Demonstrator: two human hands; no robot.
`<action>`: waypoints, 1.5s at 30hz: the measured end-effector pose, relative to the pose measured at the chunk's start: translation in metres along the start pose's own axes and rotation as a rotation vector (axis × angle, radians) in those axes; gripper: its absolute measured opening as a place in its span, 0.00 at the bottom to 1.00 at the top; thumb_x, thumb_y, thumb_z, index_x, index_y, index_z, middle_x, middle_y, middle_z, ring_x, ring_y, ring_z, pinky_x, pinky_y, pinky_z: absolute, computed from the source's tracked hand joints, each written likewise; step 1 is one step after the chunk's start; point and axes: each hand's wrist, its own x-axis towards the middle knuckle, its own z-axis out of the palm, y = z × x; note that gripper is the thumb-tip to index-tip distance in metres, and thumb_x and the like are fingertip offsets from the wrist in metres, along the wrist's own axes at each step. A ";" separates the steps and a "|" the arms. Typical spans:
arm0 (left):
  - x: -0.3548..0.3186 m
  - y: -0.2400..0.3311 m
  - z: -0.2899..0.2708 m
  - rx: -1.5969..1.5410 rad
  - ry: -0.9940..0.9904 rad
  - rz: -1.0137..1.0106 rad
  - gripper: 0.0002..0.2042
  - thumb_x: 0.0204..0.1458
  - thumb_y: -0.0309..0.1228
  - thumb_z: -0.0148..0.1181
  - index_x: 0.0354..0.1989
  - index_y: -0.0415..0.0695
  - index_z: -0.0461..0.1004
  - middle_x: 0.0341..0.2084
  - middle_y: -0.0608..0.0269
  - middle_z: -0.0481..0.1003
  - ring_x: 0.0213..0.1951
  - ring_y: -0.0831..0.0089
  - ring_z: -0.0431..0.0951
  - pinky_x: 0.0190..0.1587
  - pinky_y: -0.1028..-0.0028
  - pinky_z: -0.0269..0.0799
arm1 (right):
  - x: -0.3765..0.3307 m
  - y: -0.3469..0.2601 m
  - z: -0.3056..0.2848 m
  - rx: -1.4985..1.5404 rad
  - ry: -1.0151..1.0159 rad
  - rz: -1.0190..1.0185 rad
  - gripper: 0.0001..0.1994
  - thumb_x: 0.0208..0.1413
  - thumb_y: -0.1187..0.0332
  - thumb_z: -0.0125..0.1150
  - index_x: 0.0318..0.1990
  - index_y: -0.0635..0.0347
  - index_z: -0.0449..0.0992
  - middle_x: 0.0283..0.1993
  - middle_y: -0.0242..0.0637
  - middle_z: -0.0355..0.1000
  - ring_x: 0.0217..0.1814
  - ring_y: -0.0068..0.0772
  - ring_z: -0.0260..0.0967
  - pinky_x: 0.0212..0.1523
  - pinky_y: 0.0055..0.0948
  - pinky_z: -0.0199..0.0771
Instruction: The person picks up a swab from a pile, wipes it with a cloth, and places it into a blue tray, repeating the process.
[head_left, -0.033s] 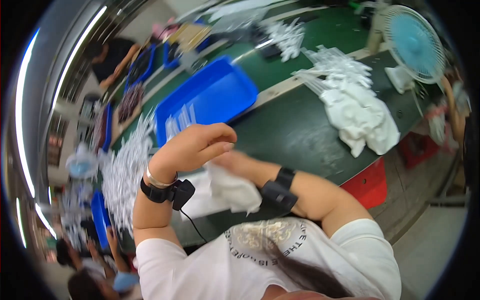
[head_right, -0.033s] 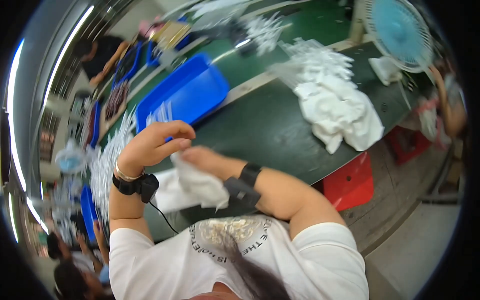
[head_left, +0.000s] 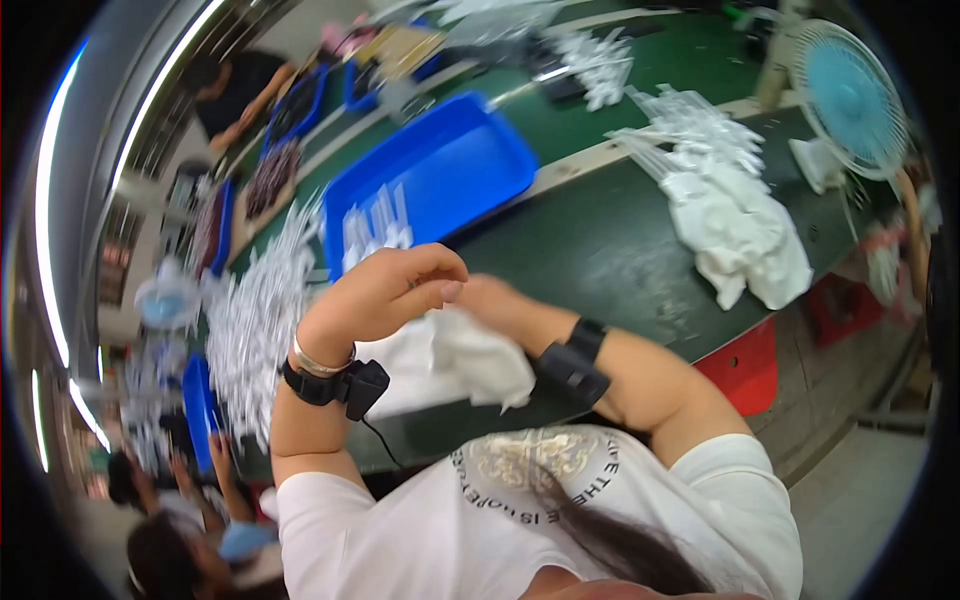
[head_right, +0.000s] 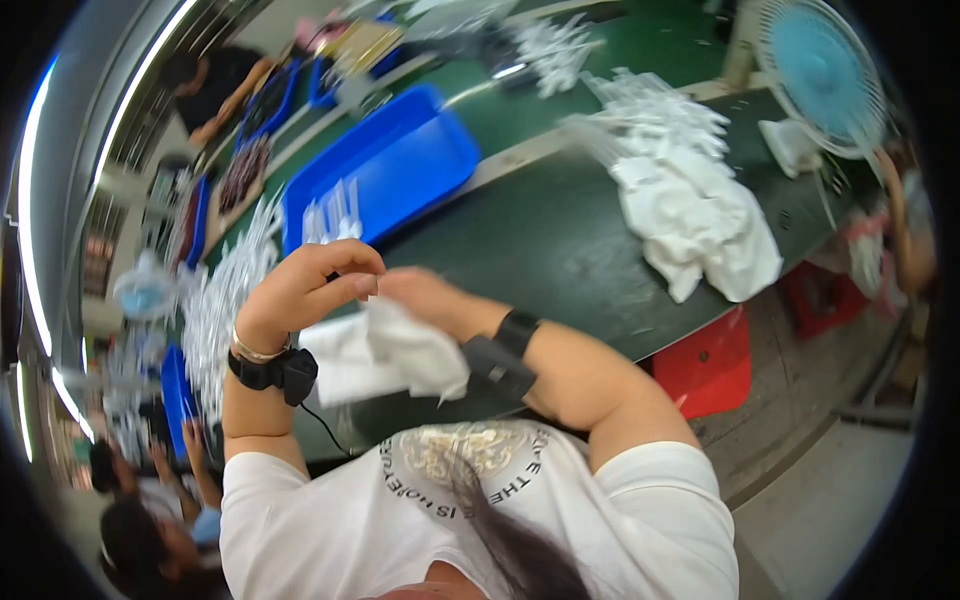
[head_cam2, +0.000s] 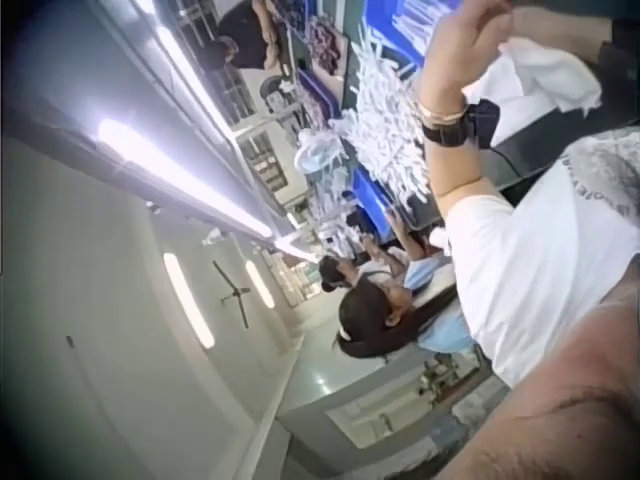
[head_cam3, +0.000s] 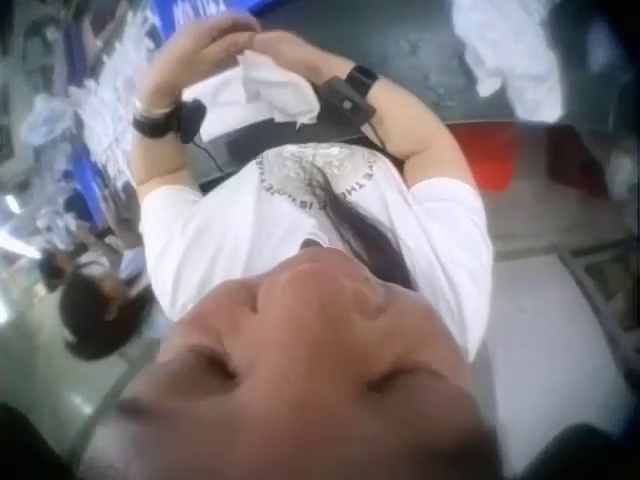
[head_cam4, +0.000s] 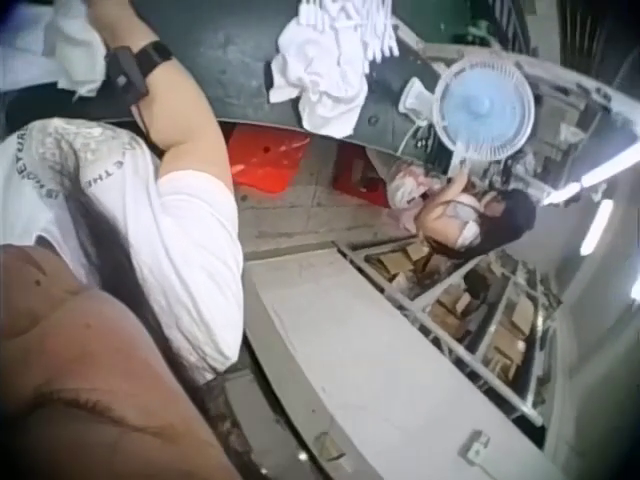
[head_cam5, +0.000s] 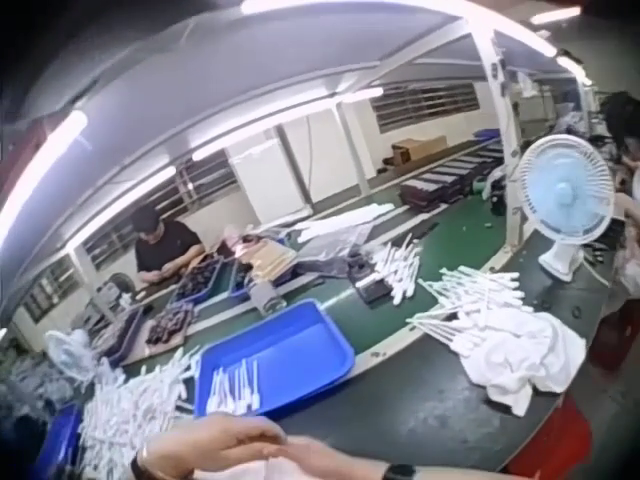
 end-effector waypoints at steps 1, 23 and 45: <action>-0.031 -0.015 0.008 -0.130 0.113 -0.088 0.14 0.47 0.30 0.53 0.41 0.36 0.65 0.32 0.62 0.70 0.36 0.74 0.69 0.38 0.76 0.66 | 0.001 -0.006 0.000 -0.006 0.066 -0.046 0.10 0.53 0.64 0.46 0.34 0.60 0.71 0.30 0.30 0.68 0.32 0.21 0.64 0.34 0.23 0.66; -0.176 -0.072 0.106 -0.835 0.287 0.034 0.13 0.49 0.29 0.51 0.42 0.38 0.64 0.32 0.62 0.70 0.33 0.77 0.69 0.37 0.78 0.64 | -0.020 -0.019 0.046 0.456 -0.539 -0.294 0.09 0.51 0.62 0.45 0.33 0.56 0.64 0.21 0.33 0.60 0.23 0.27 0.56 0.24 0.25 0.58; -0.120 -0.042 0.099 0.402 0.796 0.003 0.16 0.39 0.29 0.59 0.39 0.40 0.67 0.29 0.55 0.70 0.33 0.65 0.71 0.37 0.70 0.66 | -0.004 0.016 0.047 0.366 0.064 0.019 0.11 0.54 0.67 0.40 0.39 0.60 0.67 0.37 0.39 0.68 0.38 0.33 0.67 0.41 0.30 0.68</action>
